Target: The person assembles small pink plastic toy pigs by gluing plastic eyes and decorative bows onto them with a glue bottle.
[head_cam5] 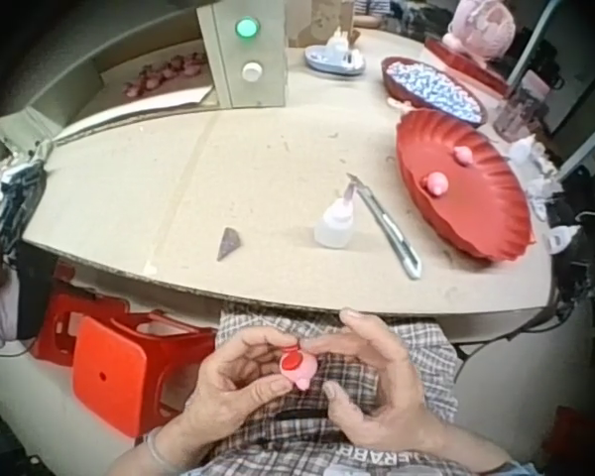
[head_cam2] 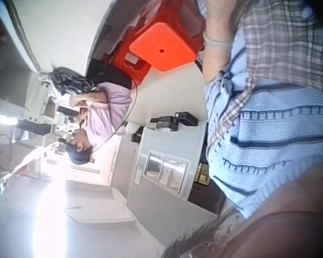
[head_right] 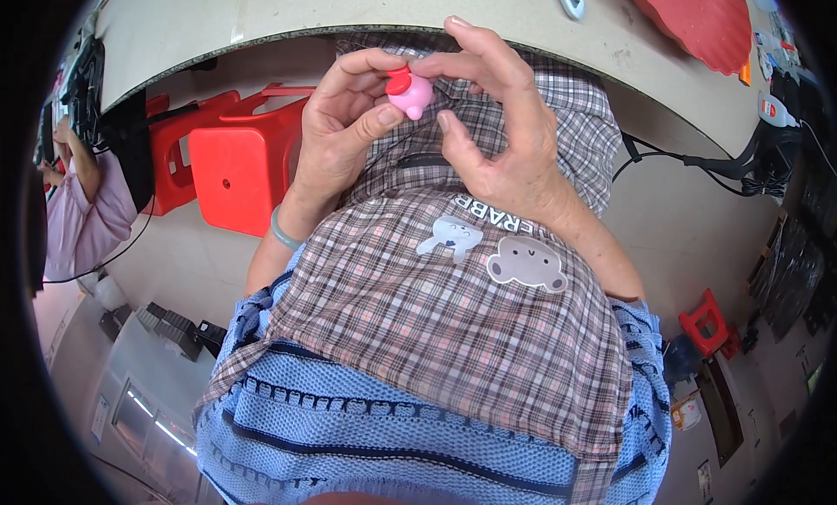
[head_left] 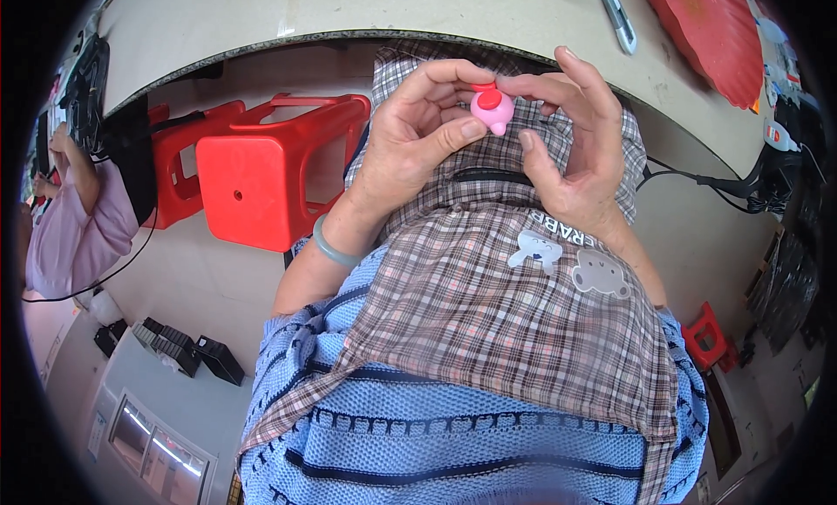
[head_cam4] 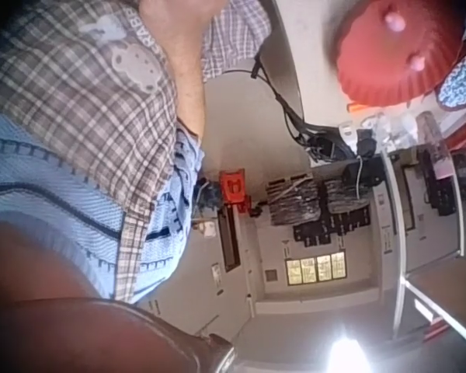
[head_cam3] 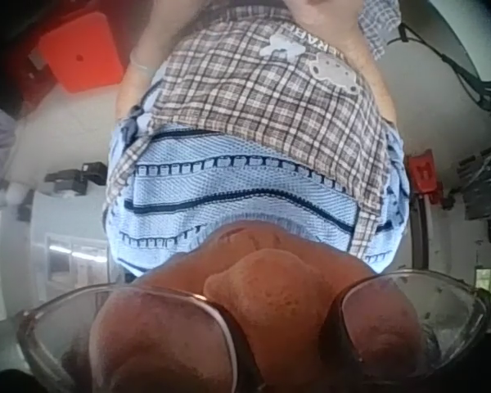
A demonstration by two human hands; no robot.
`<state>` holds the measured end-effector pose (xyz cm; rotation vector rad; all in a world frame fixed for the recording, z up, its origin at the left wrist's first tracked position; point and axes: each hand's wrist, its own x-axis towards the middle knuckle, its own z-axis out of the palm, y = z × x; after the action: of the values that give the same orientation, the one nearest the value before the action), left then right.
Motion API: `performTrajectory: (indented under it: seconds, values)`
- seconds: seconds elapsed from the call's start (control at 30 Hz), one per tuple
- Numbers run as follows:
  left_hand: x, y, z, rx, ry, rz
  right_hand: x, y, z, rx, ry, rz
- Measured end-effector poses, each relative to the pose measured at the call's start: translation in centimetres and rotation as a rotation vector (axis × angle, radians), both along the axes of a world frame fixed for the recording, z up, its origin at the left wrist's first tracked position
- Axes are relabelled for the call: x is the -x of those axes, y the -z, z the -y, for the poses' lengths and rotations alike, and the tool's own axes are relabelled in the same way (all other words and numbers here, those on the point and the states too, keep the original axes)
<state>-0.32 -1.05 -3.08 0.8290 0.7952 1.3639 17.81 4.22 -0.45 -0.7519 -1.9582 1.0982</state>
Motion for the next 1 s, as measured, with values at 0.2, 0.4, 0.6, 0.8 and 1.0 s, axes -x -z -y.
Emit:
performTrajectory:
  seconds: [0.2,0.4,0.6,0.8,1.0]
  values:
    - [0.19,0.42,-0.08,-0.006,0.063,0.052,-0.06,-0.03,-0.44,0.016,0.006,-0.047]
    - [0.15,0.95,0.14,-0.024,0.081,0.043,0.02,-0.07,-0.20,0.198,0.022,-0.155]
    - [0.06,0.98,0.04,-0.028,0.083,0.043,-0.05,0.31,-0.27,0.219,0.018,-0.191]
    - [-0.15,0.86,-0.39,-0.025,0.067,0.062,0.06,0.20,-0.22,0.306,0.089,-0.219]
    - [-0.09,0.38,-0.52,-0.009,0.061,0.050,-0.52,0.50,-0.22,0.259,0.152,-0.146]
